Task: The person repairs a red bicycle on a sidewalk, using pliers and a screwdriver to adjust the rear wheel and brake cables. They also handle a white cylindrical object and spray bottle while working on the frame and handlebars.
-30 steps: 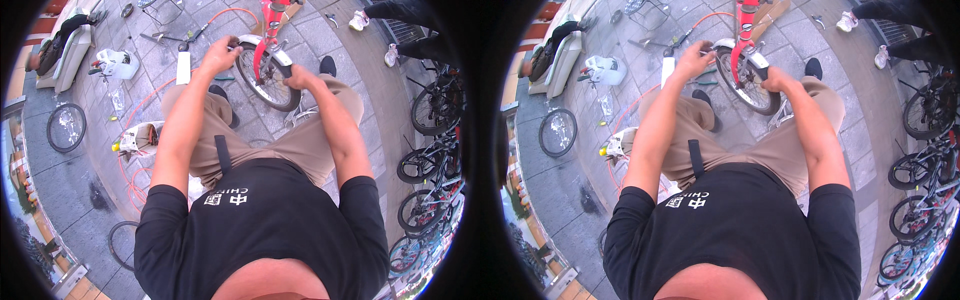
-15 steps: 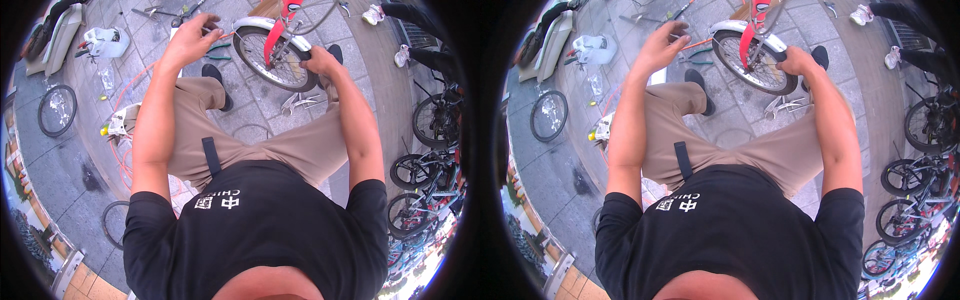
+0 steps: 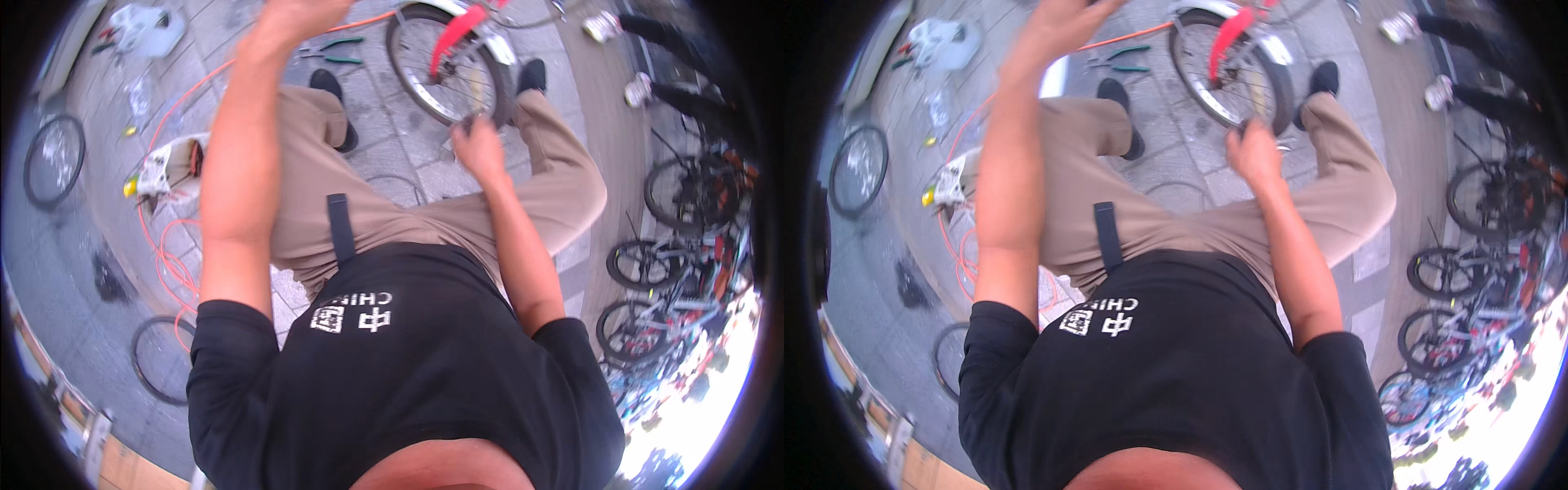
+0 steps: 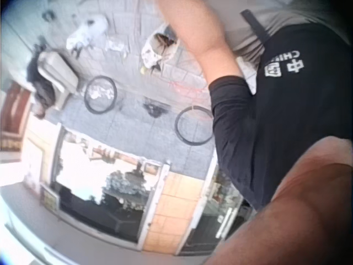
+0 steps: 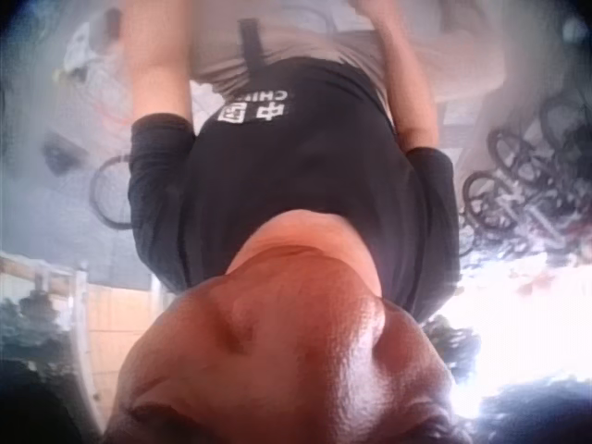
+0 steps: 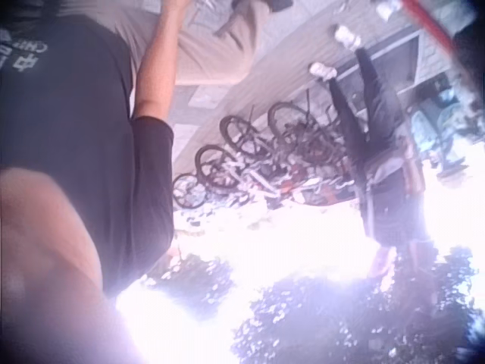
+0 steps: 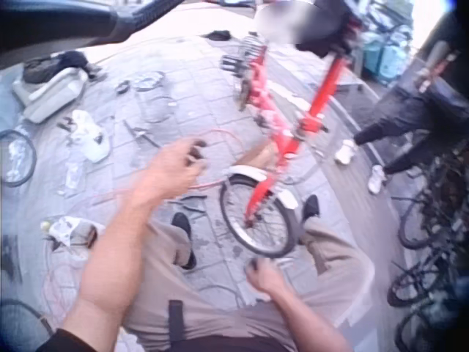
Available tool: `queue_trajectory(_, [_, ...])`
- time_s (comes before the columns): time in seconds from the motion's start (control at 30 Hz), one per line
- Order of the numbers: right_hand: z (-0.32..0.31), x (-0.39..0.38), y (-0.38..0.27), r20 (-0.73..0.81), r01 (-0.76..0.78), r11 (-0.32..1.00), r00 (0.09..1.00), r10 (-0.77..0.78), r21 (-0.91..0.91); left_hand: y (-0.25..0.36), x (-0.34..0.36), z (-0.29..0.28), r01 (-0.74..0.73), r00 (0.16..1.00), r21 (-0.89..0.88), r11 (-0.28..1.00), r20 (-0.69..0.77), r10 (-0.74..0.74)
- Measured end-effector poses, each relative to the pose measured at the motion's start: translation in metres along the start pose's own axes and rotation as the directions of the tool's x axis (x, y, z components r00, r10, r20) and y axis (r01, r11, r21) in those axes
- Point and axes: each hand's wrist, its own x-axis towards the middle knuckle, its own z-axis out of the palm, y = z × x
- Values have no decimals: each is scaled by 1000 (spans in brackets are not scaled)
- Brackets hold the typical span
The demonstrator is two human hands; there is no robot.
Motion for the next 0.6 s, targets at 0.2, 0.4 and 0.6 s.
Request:
queue_trajectory(0.2, [109,-24,-53,888,-378,920,382,256,-102,-11,-13,-22,-11,1000,7,1000,-27,11])
queue_trajectory(0.4, [162,-54,-63,998,-632,774,4,-58,48,-10,-23,-22,-79,995,20,997,60,78])
queue_trajectory(0.6, [242,-79,-74,994,-291,954,-98,49,-76,-18,2,-7,-126,973,20,992,196,119])
